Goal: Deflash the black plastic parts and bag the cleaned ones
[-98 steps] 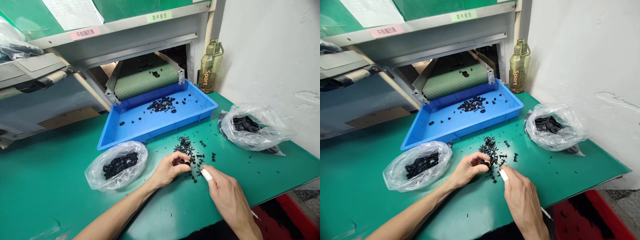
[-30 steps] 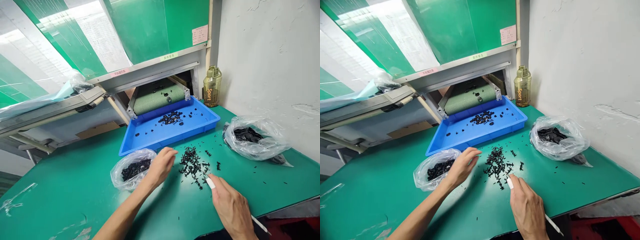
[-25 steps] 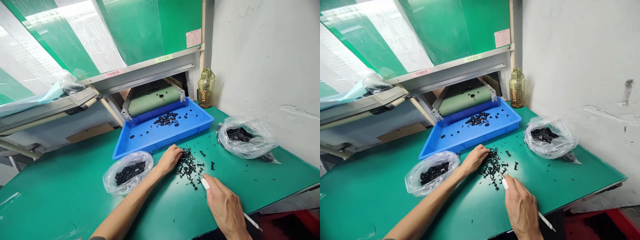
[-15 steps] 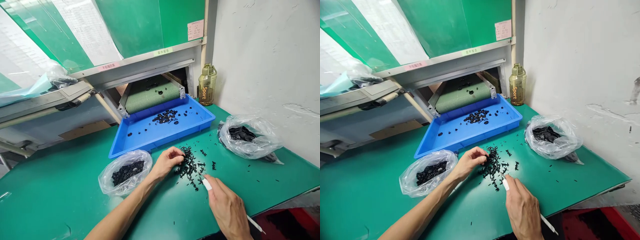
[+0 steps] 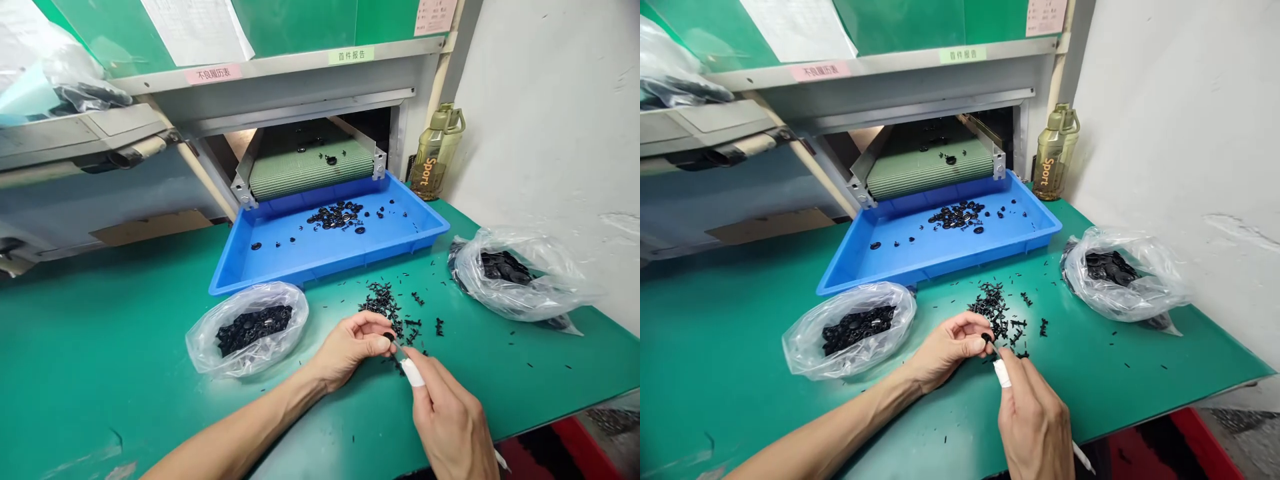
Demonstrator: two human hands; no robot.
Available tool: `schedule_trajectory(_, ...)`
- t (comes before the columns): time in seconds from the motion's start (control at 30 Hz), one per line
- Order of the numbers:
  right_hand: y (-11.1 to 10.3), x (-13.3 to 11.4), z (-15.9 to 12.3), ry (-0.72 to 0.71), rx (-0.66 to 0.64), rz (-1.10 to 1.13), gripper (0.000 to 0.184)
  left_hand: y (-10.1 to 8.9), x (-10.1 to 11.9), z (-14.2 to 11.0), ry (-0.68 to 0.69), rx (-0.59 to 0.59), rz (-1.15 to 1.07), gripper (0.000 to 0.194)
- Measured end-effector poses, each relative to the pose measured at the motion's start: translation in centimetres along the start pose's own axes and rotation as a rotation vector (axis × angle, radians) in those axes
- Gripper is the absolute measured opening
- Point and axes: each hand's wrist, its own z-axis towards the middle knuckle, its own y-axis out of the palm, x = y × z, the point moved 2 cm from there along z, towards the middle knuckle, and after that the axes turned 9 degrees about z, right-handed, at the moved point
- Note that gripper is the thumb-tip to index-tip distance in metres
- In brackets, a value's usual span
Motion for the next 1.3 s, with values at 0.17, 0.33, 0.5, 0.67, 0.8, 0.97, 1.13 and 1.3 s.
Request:
schedule_trajectory(0.17,0.5,-0.2,-0.2,0.015,-0.016,-0.038,0.041,0.3,-0.6,-0.2,0.027,0.012,0.03,0.029)
schedule_trajectory(0.33,0.6,-0.4,-0.4,0.022,-0.02,-0.103,0.042,0.7,-0.9,-0.5,0.069,0.01,0.016,0.026)
schedule_trajectory(0.5,0.5,-0.8,-0.6,0.01,-0.022,-0.103,0.036,1.0,-0.6,-0.8,0.126,0.054,0.163,0.026)
schedule_trajectory(0.67,0.4,0.2,-0.2,0.141,-0.192,0.119,0.034,0.4,-0.1,-0.9,0.164,-0.025,0.368,0.019)
schedule_trajectory(0.8,0.0,1.9,0.9,0.241,-0.313,0.135,0.034,-0.2,0.4,-0.7,0.146,-0.062,0.492,0.021)
schedule_trajectory(0.97,-0.1,2.5,0.8,0.23,-0.233,0.043,0.032,-0.7,0.4,-0.3,0.139,0.034,0.405,0.034)
schedule_trajectory(1.13,0.5,2.0,-0.5,0.168,-0.151,0.048,0.033,-0.7,0.5,-0.2,0.17,0.065,0.452,0.026)
schedule_trajectory(1.3,0.3,3.0,-0.8,0.167,-0.093,-0.005,0.031,-1.3,2.7,0.2,0.231,0.166,0.676,0.01)
